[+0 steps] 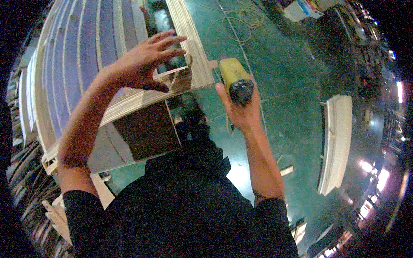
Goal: The person assembles a wooden slatted structure by placing thin wooden strips into a frame and securing them with a pneumatic nail gun. The person repeatedly positions the strips and drives nails into the joints to fasten them to the frame.
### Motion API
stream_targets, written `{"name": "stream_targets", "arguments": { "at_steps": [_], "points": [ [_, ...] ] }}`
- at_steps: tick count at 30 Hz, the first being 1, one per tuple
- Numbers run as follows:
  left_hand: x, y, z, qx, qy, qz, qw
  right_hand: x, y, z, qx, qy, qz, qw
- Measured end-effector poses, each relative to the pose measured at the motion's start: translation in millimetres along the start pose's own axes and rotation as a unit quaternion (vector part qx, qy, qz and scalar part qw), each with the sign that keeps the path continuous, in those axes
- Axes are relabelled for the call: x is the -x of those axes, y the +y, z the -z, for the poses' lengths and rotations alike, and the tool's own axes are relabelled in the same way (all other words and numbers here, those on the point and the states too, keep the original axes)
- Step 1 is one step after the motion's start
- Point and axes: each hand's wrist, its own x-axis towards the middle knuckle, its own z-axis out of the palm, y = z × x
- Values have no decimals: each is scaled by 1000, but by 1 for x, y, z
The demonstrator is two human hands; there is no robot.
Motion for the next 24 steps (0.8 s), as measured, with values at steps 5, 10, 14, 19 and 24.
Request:
{"name": "stream_targets", "arguments": {
  "at_steps": [5,10,14,19,24],
  "points": [
    [-53,-6,15,-49,-84,-85,992,26,-56,18,-38,-98,-143,984],
    [-72,-22,-18,-39,-118,-127,984,28,-70,-9,1,-105,-198,975],
    [-76,-27,-26,27,-103,-127,986,30,-74,-21,48,-97,-185,977],
    [-78,-32,-26,70,-65,-147,985,27,-80,-27,92,-109,-180,973],
    [-77,-42,-47,103,14,-186,977,24,-82,-36,114,-107,-185,970]
  ]
}}
